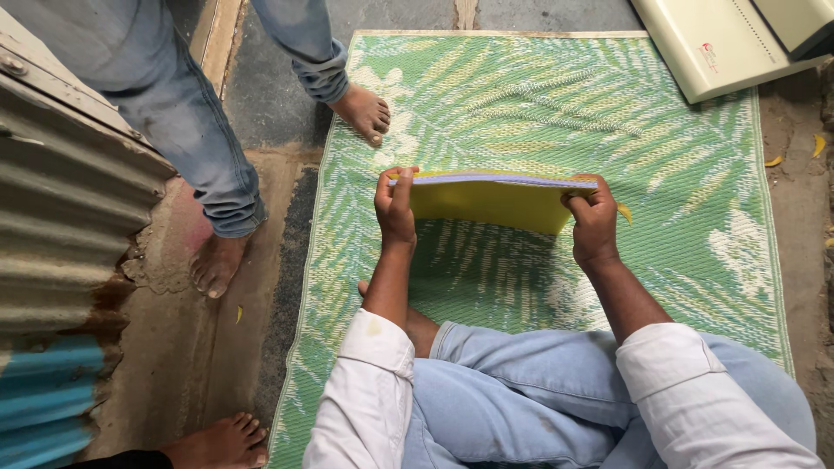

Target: The person assembles a notebook by hand on a mat, first inserting a pink cover and paper into a spiral binding, then swapping for yellow covers and aligning multiple sheets of paper before tucking them into the spiral.

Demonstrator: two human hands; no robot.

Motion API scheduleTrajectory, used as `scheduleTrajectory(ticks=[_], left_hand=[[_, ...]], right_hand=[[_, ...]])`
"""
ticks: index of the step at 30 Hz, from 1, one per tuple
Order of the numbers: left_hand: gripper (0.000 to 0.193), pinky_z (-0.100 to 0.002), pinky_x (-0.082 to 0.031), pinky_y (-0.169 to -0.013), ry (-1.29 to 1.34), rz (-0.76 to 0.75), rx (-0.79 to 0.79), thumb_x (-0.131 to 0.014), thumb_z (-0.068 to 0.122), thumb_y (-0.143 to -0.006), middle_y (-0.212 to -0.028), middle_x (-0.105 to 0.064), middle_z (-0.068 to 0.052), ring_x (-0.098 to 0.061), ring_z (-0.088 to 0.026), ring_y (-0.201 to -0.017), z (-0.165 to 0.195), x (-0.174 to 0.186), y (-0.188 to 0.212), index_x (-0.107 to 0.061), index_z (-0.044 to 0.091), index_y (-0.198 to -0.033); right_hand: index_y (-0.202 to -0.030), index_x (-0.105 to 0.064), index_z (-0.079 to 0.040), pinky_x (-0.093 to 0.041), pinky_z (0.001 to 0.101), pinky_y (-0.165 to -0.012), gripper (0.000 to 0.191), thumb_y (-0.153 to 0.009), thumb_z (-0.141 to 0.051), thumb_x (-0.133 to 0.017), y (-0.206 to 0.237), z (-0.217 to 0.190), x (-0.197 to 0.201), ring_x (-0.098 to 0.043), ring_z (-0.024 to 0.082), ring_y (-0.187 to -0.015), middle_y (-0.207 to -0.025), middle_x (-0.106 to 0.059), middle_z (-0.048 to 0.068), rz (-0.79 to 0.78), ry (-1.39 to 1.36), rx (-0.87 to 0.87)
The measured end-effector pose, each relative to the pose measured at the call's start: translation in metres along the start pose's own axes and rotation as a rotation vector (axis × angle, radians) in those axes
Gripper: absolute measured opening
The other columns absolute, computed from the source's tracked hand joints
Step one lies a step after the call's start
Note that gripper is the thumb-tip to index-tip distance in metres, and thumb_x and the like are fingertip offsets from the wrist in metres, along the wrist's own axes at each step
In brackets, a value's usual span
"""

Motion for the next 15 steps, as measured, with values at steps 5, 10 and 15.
scheduleTrajectory(ticks=[5,10,15], left_hand=[[0.037,-0.031,-0.05,-0.092,0.05,-0.014,-0.009,-0.061,0.039,-0.101,-0.118,-0.07,-0.011,-0.063,-0.014,-0.1,0.003,-0.003,-0.001,-0.061,0.004,-0.113],[0.04,-0.03,-0.048,-0.098,0.036,-0.122,-0.026,-0.056,0.041,-0.105,-0.122,-0.069,-0.01,-0.061,-0.015,-0.106,0.014,-0.009,0.005,-0.061,0.004,-0.117],[0.035,-0.034,-0.049,-0.096,-0.161,-0.237,-0.024,-0.07,0.017,-0.096,-0.116,-0.065,-0.008,-0.061,-0.017,-0.108,0.009,-0.009,0.012,-0.055,0.004,-0.125]], right_hand=[[-0.113,-0.059,-0.001,-0.05,0.032,-0.094,0.019,-0.096,0.002,-0.053,-0.002,0.008,0.003,-0.06,0.014,-0.098,-0.105,-0.065,0.007,-0.028,0.011,0.013],[-0.117,-0.059,-0.003,-0.051,0.0323,-0.099,0.022,-0.097,0.001,-0.053,-0.004,0.016,0.006,-0.063,0.015,-0.104,-0.111,-0.066,0.006,0.0,0.003,-0.014],[-0.12,-0.058,-0.003,-0.049,0.0326,-0.102,0.024,-0.097,0.002,-0.053,-0.007,0.021,0.007,-0.062,0.015,-0.107,-0.113,-0.064,0.007,0.0,-0.027,-0.012]])
Point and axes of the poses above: each hand's wrist, its own y-axis away from the middle knuckle, its own x-axis out of the back of the hand, z = x × y, the point moved 8 cm from there along -y, towards the middle knuckle
